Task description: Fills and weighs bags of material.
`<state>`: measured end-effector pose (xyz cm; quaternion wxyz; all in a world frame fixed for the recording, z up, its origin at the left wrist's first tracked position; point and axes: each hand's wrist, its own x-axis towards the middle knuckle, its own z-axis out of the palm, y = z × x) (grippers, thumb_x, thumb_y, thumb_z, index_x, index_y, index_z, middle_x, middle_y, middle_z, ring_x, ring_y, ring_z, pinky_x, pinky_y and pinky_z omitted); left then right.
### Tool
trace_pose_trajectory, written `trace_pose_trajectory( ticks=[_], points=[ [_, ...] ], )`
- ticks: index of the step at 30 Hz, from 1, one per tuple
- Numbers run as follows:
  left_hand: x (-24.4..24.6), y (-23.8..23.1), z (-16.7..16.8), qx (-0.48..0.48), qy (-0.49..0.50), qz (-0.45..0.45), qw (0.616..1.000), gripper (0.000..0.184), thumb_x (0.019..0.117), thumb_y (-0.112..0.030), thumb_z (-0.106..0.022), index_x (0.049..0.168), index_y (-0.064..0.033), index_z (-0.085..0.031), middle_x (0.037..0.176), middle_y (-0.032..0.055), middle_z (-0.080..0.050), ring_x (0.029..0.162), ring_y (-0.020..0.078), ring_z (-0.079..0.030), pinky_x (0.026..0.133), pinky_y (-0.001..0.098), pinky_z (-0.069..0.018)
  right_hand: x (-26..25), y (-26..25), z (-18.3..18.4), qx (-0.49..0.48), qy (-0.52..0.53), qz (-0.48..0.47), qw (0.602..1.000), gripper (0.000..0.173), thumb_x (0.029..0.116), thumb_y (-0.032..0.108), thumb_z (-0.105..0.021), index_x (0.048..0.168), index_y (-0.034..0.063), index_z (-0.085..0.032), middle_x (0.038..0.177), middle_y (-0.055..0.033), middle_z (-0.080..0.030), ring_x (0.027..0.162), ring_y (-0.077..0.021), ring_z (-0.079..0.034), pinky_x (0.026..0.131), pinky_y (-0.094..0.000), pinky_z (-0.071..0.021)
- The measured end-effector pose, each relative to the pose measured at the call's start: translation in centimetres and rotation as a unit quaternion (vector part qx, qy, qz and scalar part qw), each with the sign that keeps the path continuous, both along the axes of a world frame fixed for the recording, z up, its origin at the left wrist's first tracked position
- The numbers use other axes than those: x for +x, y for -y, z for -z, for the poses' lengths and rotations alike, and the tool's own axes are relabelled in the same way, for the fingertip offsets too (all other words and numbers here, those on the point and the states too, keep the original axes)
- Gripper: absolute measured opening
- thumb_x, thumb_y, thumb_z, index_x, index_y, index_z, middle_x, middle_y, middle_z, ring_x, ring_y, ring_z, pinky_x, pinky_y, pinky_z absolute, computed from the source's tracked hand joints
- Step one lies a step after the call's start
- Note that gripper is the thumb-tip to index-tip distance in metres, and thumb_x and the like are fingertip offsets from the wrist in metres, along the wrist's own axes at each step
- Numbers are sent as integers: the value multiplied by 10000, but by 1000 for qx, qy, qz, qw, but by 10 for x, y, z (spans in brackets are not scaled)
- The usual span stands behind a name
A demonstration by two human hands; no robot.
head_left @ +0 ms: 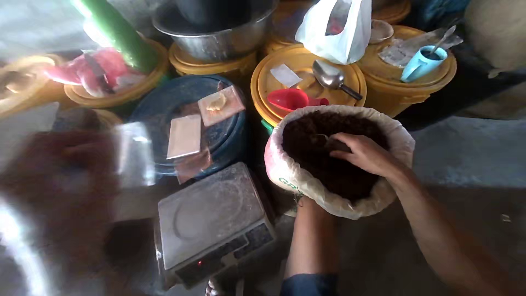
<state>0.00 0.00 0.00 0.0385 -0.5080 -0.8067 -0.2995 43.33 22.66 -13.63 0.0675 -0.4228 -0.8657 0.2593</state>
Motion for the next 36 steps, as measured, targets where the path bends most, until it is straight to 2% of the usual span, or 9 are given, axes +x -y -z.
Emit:
trace_pose_trajectory(
  ticks=[3, 5, 12, 15, 17, 19, 23, 29, 36],
  points=[
    [78, -54, 16, 5, 48, 87, 995, 244, 1046, -263, -583, 1133, -51, -666, 801, 96, -660, 610, 178, -605, 562, 408, -538, 27, 15, -10, 2, -37, 3, 999, 440, 992, 375, -673, 1339, 106, -631, 1210, -139, -696, 1113, -294, -680, 987, -562, -531],
    [112, -86, 36, -2, 81, 165, 983, 184, 1030, -231, -615, 1106, -81, -691, 730, 47, -649, 558, 151, -587, 522, 385, -527, 46, 28, -18, 3, -47, 4, 999, 466, 995, 399, -657, 1346, 94, -625, 1232, -146, -689, 1141, -281, -670, 1008, -536, -525],
    [205, -154, 86, -22, 120, 306, 944, 180, 1026, -258, -616, 1068, -112, -713, 774, 54, -688, 652, 207, -660, 626, 464, -571, 111, 60, -57, 58, -83, 45, 994, 519, 980, 479, -612, 1324, 92, -641, 1190, -81, -704, 1086, -103, -668, 954, -326, -556],
    [226, -162, 99, -29, 125, 325, 937, 187, 1025, -264, -619, 1076, -107, -706, 758, 71, -675, 653, 235, -658, 621, 481, -567, 123, 67, -77, 85, -75, 55, 992, 533, 983, 504, -598, 1329, 101, -642, 1157, -59, -713, 1045, -69, -673, 928, -296, -565],
    [238, -161, 103, -30, 127, 328, 936, 177, 1021, -258, -622, 1070, -110, -706, 770, 79, -681, 672, 244, -668, 631, 491, -571, 123, 69, -88, 104, -50, 59, 992, 551, 981, 549, -577, 1323, 122, -647, 1132, -43, -718, 1024, -86, -681, 909, -330, -575],
    [248, -158, 102, -36, 131, 333, 933, 176, 1024, -243, -615, 1081, -109, -715, 801, 90, -695, 708, 255, -684, 652, 496, -578, 118, 68, -96, 125, -11, 57, 990, 542, 981, 542, -568, 1318, 126, -650, 1102, -80, -718, 992, -188, -700, 861, -452, -580],
    [262, -153, 95, -33, 125, 352, 927, 193, 1040, -247, -597, 1068, -113, -734, 805, 88, -702, 722, 254, -695, 652, 483, -582, 94, 65, -122, 144, 93, 41, 984, 416, 973, 412, -677, 1292, 144, -664, 1071, -126, -719, 951, -335, -709, 811, -600, -560],
    [270, -153, 87, -47, 134, 365, 920, 241, 1060, -263, -546, 1026, -111, -729, 864, 99, -708, 810, 273, -703, 715, 517, -582, 57, 54, -167, 220, 270, -54, 936, 263, 919, 464, -739, 1028, 226, -714, 750, -20, -665, 680, -257, -675, 560, -501, -536],
    [270, -146, 71, -43, 137, 359, 922, 226, 1052, -256, -556, 1023, -118, -733, 855, 103, -708, 812, 288, -702, 716, 529, -575, 27, 49, -208, 238, 357, -100, 898, 261, 929, 517, -692, 927, 257, -720, 680, -9, -640, 661, -249, -664, 574, -488, -527]
  ],
)
